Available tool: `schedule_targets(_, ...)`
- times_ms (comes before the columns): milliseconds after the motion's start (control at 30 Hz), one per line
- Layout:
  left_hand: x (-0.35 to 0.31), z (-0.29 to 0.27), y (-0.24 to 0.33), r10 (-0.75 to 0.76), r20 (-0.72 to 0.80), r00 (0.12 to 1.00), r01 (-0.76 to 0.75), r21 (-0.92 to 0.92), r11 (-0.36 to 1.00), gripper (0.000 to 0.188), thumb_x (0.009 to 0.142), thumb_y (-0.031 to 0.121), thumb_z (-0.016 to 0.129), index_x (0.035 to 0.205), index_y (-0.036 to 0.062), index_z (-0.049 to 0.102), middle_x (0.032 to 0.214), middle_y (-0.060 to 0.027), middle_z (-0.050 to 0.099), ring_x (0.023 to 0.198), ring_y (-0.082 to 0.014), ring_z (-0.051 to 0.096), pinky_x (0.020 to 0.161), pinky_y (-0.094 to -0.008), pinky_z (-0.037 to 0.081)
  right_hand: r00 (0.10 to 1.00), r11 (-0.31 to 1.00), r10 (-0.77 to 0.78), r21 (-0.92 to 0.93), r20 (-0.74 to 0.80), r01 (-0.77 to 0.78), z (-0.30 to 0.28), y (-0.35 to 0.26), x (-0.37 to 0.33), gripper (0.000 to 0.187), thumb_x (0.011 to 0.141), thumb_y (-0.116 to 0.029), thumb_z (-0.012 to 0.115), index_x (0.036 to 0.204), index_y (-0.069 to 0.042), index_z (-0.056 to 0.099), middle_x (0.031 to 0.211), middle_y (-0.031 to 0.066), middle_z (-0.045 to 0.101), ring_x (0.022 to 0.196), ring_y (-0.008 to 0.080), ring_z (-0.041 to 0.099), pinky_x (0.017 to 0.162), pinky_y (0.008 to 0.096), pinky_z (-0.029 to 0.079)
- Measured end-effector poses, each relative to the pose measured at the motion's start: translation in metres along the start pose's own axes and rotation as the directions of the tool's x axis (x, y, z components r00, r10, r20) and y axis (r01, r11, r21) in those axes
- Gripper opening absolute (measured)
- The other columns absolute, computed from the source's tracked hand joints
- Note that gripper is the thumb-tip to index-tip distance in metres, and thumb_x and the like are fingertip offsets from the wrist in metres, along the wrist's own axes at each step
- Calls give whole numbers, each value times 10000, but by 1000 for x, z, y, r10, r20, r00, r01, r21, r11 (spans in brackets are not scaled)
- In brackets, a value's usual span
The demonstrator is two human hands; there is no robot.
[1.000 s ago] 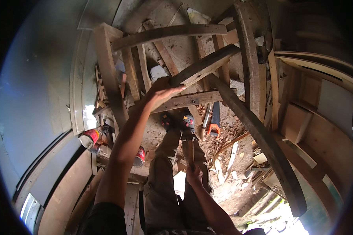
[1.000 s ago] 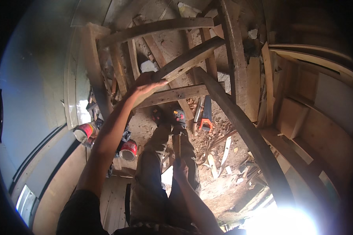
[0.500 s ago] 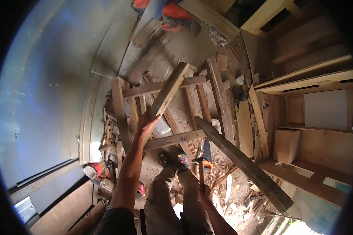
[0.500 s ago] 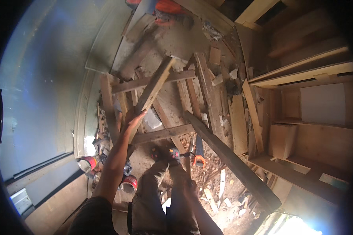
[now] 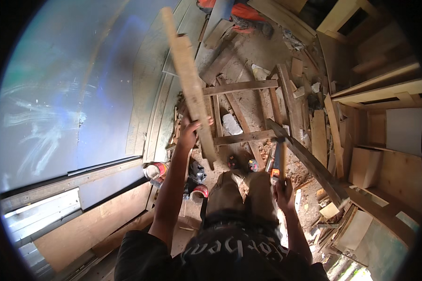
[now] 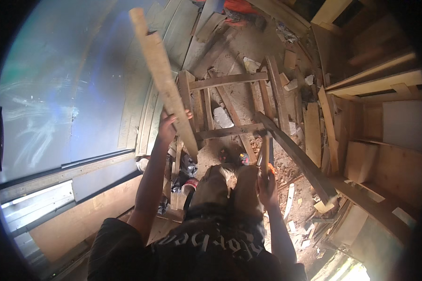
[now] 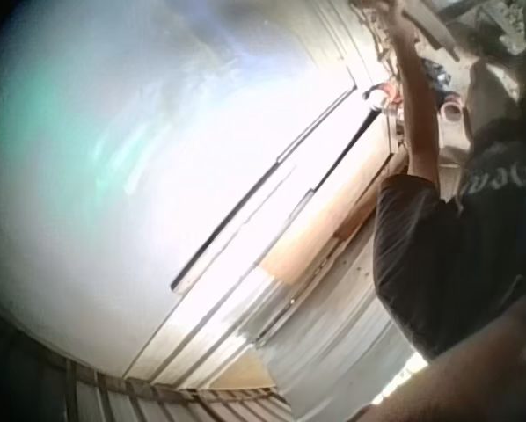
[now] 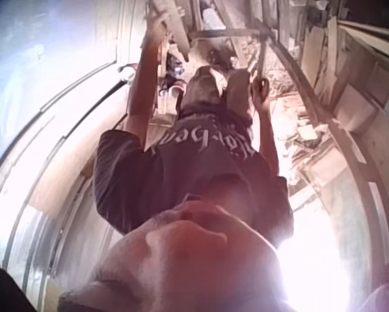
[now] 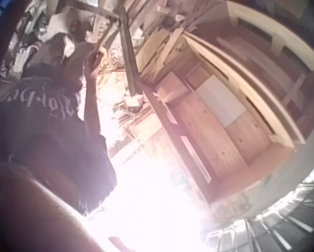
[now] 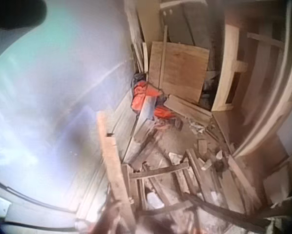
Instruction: The person dismantles a wooden chair using a hammer and a hand saw. They repeatedly strike the chair frame to break it apart, then use the saw to cut a detached piece of wood into smaller sections.
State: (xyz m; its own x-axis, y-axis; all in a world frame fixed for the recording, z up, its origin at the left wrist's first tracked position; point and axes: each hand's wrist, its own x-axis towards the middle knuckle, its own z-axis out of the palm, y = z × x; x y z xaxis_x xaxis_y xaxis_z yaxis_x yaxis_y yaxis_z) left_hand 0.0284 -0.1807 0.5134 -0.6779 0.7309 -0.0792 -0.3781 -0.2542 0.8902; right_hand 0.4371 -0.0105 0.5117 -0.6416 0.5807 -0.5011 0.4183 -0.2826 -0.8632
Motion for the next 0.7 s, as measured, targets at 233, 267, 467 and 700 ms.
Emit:
schedule_targets(233, -116, 10, 54, 180, -112, 977, -198, -185, 963, 871, 899, 735, 503, 1438, 60, 396, 1207, -155, 582, 1096, -300, 584, 952, -478, 497, 973, 963, -233, -141, -7, 229, 17, -50, 3, 300, 982, -264, 638, 1026, 12, 529, 708, 73, 502, 594, 156, 473, 534, 323, 410)
schedule_targets(267, -129, 18, 71, 217, -140, 966, -242, -199, 950, 865, 901, 739, 490, 1440, 69, 394, 1206, -164, 574, 1094, -312, 577, 958, -492, 495, 993, 993, -117, 10, -27, 117, 26, -83, -6, 342, 979, -281, 644, 1026, 39, 533, 727, 91, 513, 616, 179, 474, 559, 336, 422)
schedule_targets(467, -157, 83, 143, 346, -524, 778, -432, -45, 901, 730, 954, 593, 553, 1451, 79, 404, 1284, -162, 572, 1198, -341, 553, 1020, -564, 452, 986, 982, -165, -90, -9, 163, 3, -108, -24, 432, 938, -366, 699, 1018, 27, 539, 752, 75, 542, 675, 148, 492, 619, 344, 445)
schedule_targets(700, -196, 119, 88, 398, -685, 610, -592, -60, 804, 638, 858, 285, 660, 1434, 123, 441, 1271, -151, 591, 1232, -343, 550, 1066, -573, 414, 989, 977, -147, -156, 10, 146, -31, -117, -49, 487, 923, -387, 712, 1105, 32, 544, 771, 45, 547, 721, 136, 519, 635, 331, 463)
